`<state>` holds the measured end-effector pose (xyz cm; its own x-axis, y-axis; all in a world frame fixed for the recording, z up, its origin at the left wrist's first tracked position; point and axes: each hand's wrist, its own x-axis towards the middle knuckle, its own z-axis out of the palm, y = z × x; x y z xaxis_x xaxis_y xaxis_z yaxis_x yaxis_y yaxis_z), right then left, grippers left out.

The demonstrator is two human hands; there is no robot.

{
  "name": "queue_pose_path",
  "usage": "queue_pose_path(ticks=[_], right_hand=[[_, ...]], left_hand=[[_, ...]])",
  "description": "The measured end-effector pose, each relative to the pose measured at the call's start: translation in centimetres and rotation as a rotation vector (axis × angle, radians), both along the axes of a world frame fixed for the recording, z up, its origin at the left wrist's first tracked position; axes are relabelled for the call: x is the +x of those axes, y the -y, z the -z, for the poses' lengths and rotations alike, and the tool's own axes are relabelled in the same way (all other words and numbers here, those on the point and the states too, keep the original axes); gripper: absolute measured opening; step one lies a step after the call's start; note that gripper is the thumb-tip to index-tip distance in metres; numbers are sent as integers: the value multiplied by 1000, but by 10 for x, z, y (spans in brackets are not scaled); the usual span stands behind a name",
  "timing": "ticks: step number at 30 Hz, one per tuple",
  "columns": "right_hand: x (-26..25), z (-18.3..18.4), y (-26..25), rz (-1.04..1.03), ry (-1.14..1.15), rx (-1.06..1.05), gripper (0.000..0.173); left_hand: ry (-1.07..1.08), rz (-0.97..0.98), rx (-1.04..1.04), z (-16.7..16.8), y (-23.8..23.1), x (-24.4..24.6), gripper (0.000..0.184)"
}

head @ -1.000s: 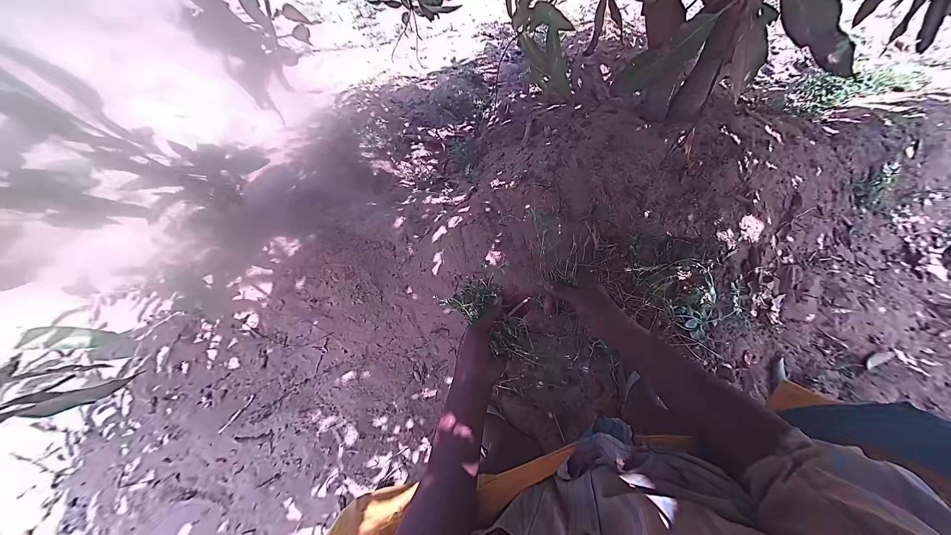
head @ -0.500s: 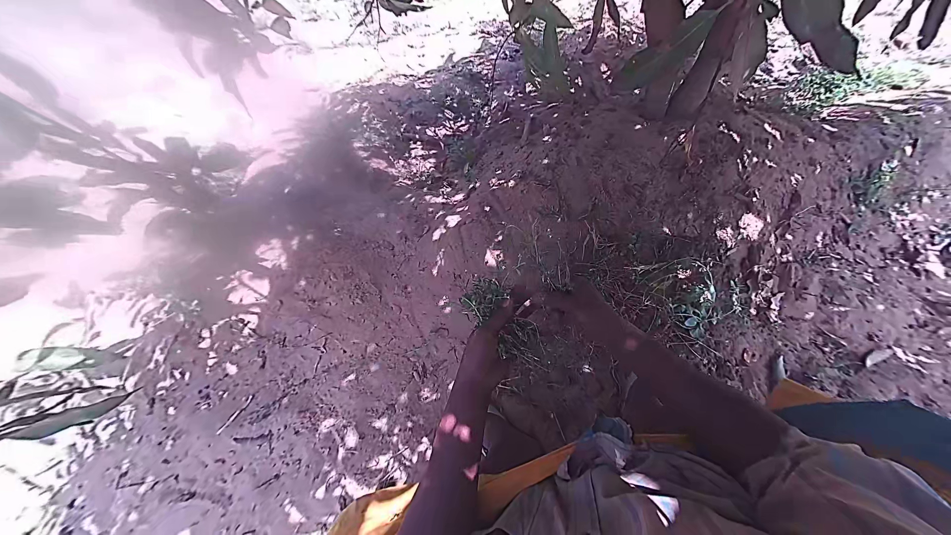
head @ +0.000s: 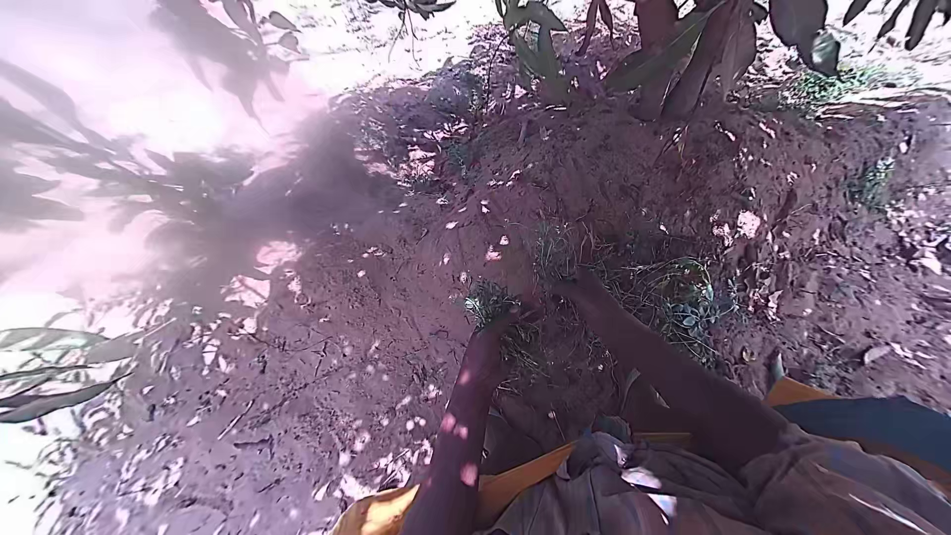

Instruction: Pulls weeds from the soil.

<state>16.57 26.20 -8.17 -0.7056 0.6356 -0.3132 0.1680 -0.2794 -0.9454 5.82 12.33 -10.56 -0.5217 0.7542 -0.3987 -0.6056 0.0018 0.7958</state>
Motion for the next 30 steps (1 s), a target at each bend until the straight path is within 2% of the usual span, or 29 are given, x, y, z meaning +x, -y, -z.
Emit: queue_pose_path(ticks=[3,8,11,14,15,18,20,22,25,30], right_hand=[[-1,0,0,-42,8,-29,22],[-2,4,1,-164,61,52,18],[-4,4,5,-220,98,117,27],[-5,2,7,-234,106,62,33],[-5,2,7,-212,96,41,30],[-5,5,2,-31,42,22,9],[-2,7,-7,107,-34,54,6],[1,8,-14,154,-37,122,8],[1,3,-12,54,82,191,19],[-4,5,15,-313,128,211,35]], left_hand=[[-9,-29,-4,-1,-1,1,29],[-46,-79,-45,-5,-1,3,17],[-130,-99,-129,-12,0,8,11],[-168,-123,-162,-12,-1,8,12],[-163,-124,-151,-11,-1,7,13],[-94,-199,-81,-6,-2,0,21],[-25,-274,-56,-3,-1,-7,22],[12,-309,-34,-1,0,-10,25],[14,-251,-64,-5,-1,-6,23],[-106,-184,-178,-8,-4,6,9]])
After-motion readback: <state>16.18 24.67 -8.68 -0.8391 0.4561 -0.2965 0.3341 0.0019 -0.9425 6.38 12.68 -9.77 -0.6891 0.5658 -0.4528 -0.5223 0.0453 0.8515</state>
